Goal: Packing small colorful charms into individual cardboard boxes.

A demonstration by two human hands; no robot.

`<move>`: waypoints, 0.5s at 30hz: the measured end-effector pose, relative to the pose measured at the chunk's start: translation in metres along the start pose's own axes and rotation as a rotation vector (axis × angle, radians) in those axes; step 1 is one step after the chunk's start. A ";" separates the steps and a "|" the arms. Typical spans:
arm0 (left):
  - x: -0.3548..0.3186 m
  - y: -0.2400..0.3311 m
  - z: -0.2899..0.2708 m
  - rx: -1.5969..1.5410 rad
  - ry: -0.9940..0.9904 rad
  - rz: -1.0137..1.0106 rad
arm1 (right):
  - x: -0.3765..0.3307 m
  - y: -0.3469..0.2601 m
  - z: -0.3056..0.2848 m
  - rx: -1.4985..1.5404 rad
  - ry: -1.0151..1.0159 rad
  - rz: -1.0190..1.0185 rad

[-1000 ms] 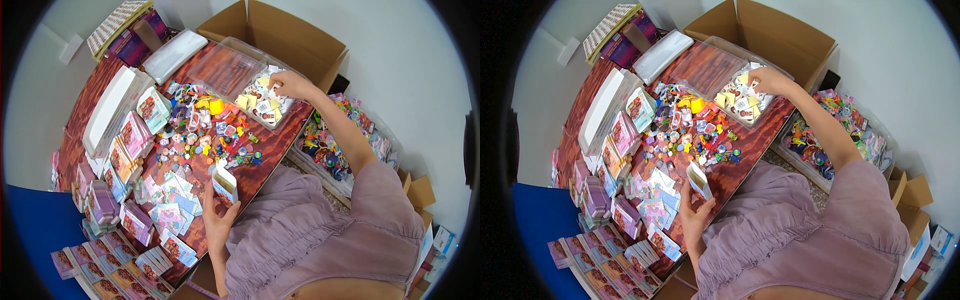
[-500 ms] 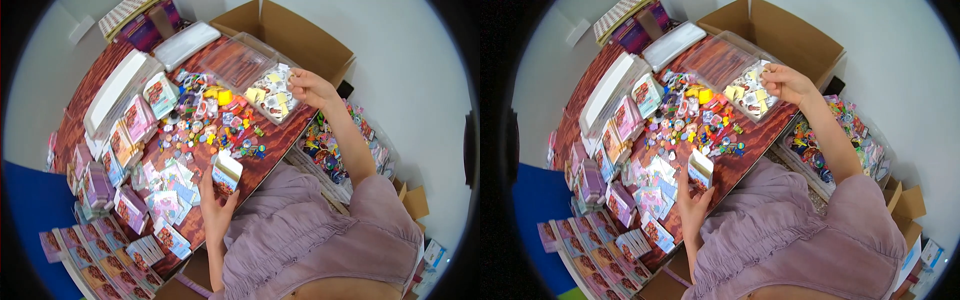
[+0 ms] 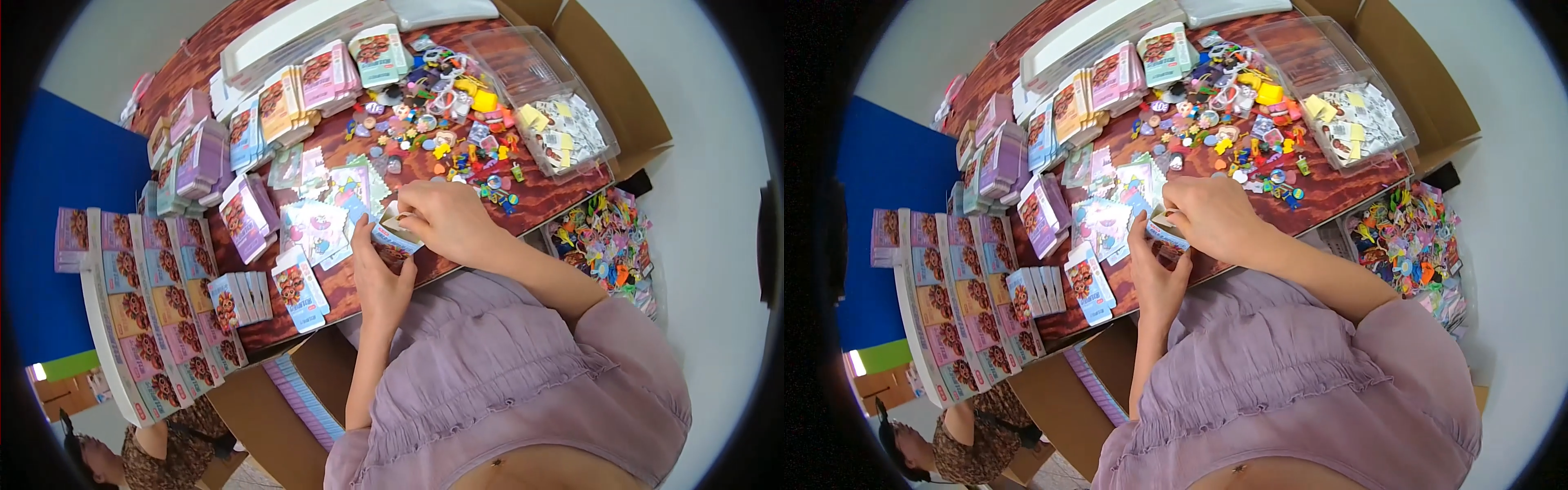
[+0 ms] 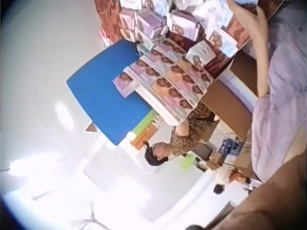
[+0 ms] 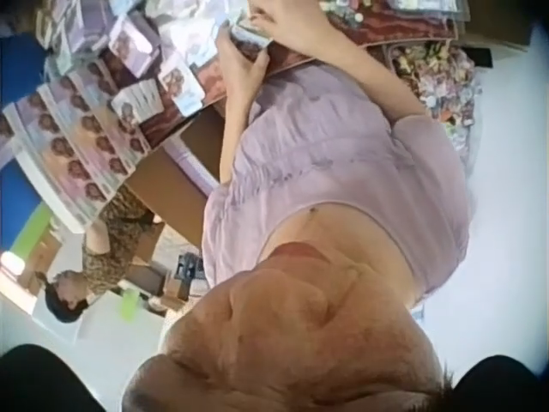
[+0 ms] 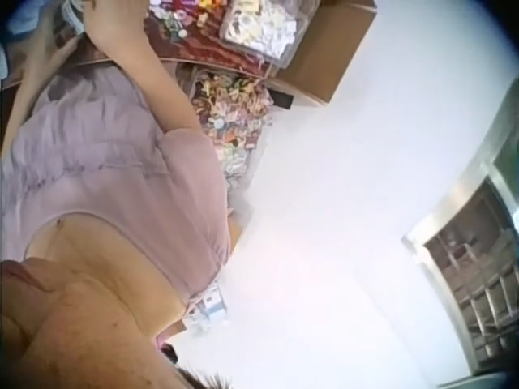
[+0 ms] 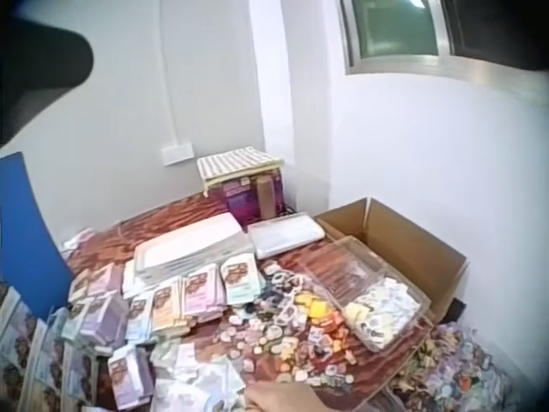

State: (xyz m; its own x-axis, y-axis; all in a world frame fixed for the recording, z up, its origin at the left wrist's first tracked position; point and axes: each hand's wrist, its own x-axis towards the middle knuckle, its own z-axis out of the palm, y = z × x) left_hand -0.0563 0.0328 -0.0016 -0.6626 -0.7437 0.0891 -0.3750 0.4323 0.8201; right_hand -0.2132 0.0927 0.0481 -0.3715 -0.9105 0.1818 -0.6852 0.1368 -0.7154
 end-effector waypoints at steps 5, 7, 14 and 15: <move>-0.008 -0.016 -0.005 0.111 0.134 0.062 | 0.021 -0.013 0.007 -0.155 -0.199 0.008; -0.009 -0.019 -0.007 0.084 0.160 0.026 | 0.023 -0.015 0.010 -0.081 -0.135 -0.063; -0.010 -0.031 -0.010 -0.161 0.329 -0.097 | 0.012 -0.014 0.019 0.154 0.087 -0.396; -0.011 -0.028 -0.012 -0.158 0.337 -0.100 | 0.009 -0.015 0.025 0.159 0.082 -0.403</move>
State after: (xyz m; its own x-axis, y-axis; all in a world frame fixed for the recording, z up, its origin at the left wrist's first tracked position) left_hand -0.0315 0.0228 -0.0187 -0.3673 -0.9156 0.1636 -0.3052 0.2848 0.9087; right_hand -0.1905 0.0729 0.0435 -0.1474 -0.8438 0.5161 -0.6827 -0.2907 -0.6703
